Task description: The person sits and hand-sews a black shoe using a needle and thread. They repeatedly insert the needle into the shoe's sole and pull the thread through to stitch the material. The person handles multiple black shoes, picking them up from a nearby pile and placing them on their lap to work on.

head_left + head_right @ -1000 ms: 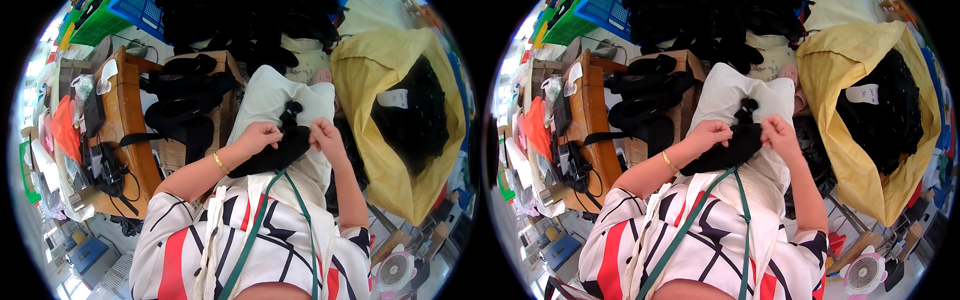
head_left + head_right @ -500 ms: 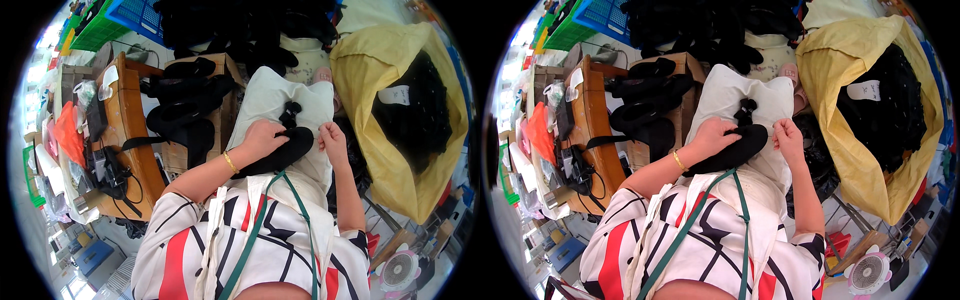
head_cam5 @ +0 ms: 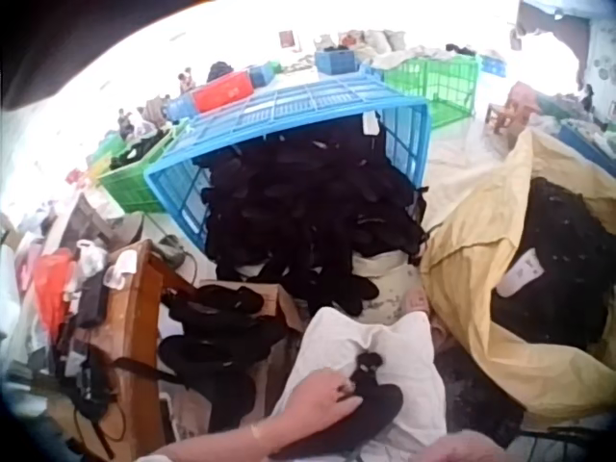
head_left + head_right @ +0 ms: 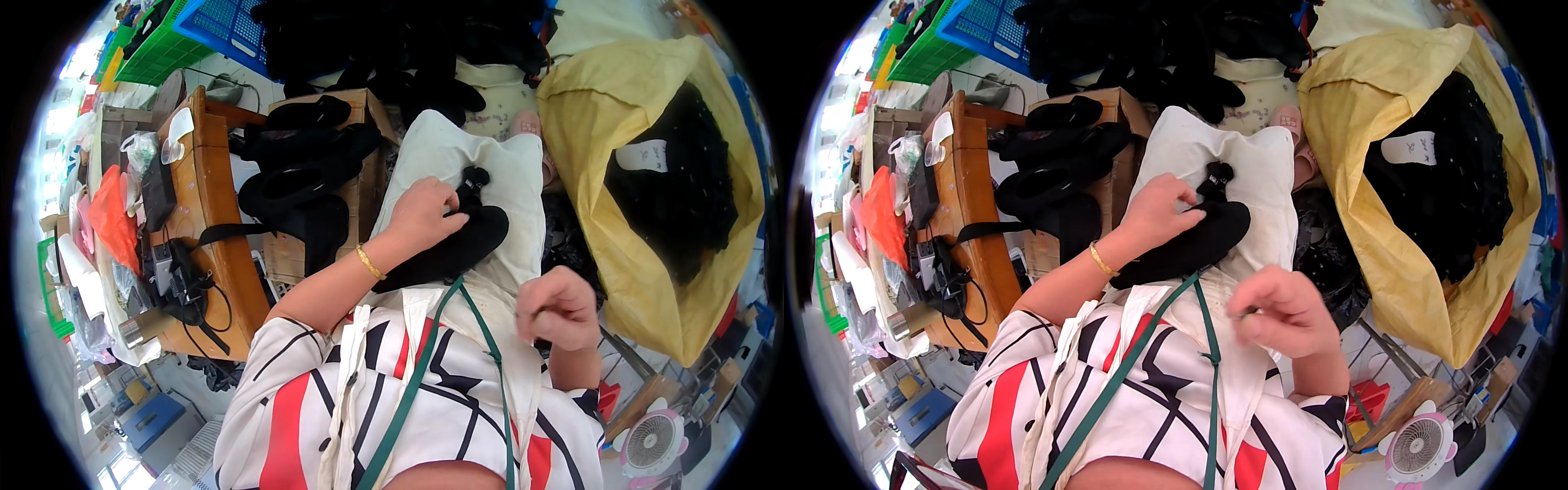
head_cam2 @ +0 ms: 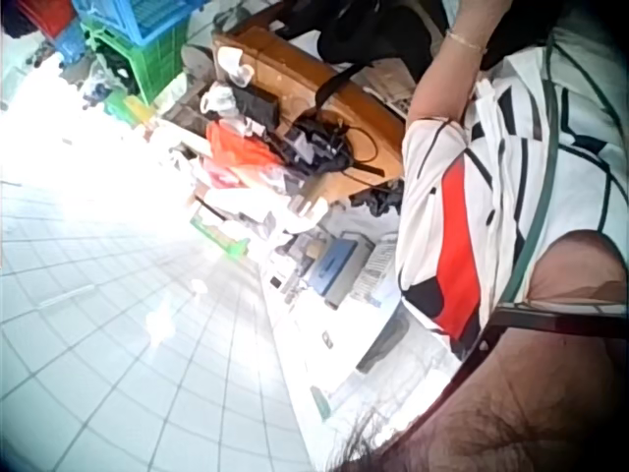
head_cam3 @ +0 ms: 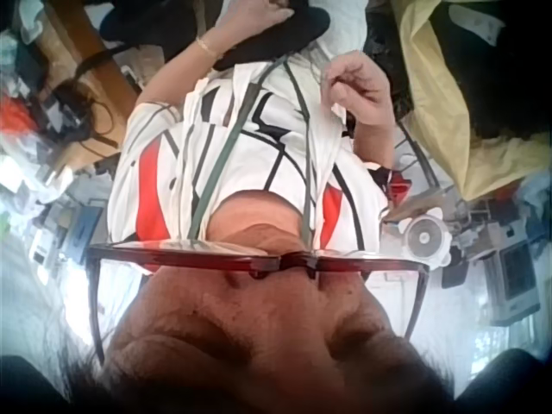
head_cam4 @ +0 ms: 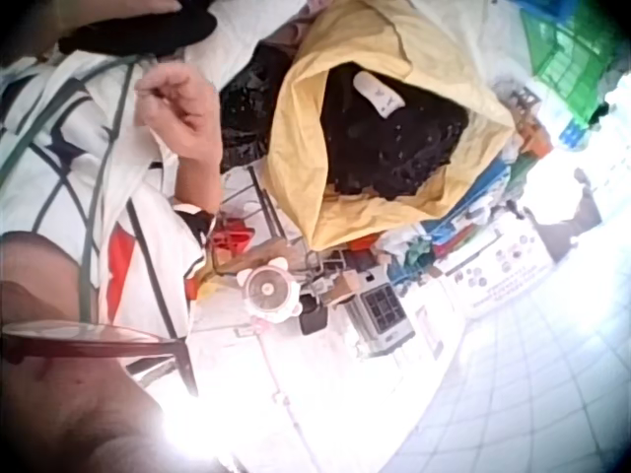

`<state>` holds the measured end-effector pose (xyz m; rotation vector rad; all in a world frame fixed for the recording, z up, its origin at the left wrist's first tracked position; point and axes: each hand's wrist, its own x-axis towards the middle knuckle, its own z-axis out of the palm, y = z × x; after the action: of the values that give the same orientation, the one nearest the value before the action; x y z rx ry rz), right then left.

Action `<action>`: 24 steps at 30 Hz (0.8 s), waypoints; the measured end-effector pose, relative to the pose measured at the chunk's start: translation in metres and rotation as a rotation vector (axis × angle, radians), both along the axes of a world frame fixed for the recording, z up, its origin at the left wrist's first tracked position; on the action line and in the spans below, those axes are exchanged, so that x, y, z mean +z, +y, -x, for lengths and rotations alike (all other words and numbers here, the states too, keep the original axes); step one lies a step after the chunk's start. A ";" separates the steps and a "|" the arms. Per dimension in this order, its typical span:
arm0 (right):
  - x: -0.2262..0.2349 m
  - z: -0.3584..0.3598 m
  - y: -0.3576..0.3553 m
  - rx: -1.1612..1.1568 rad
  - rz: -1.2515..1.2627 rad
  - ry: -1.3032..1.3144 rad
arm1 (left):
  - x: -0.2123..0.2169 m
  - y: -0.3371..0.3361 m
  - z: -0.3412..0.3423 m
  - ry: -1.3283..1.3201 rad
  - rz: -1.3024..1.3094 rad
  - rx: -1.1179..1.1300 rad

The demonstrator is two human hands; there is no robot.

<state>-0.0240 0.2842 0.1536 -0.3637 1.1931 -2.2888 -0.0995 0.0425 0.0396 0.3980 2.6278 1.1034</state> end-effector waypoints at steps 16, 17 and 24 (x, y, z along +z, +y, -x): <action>-0.087 0.042 -0.052 -0.200 -1.237 0.714 | -0.001 -0.012 -0.025 -0.546 -0.327 0.030; -0.094 0.044 -0.056 -0.227 -1.313 0.808 | 0.003 -0.012 -0.028 -0.372 -0.220 -0.030; -0.110 0.050 -0.057 -0.167 -1.327 0.887 | -0.032 -0.016 -0.026 -0.372 -0.362 0.196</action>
<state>-0.0739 0.2269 0.0435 -0.7418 2.8619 -0.9049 -0.0738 0.0263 0.0078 -0.0054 2.1765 1.5531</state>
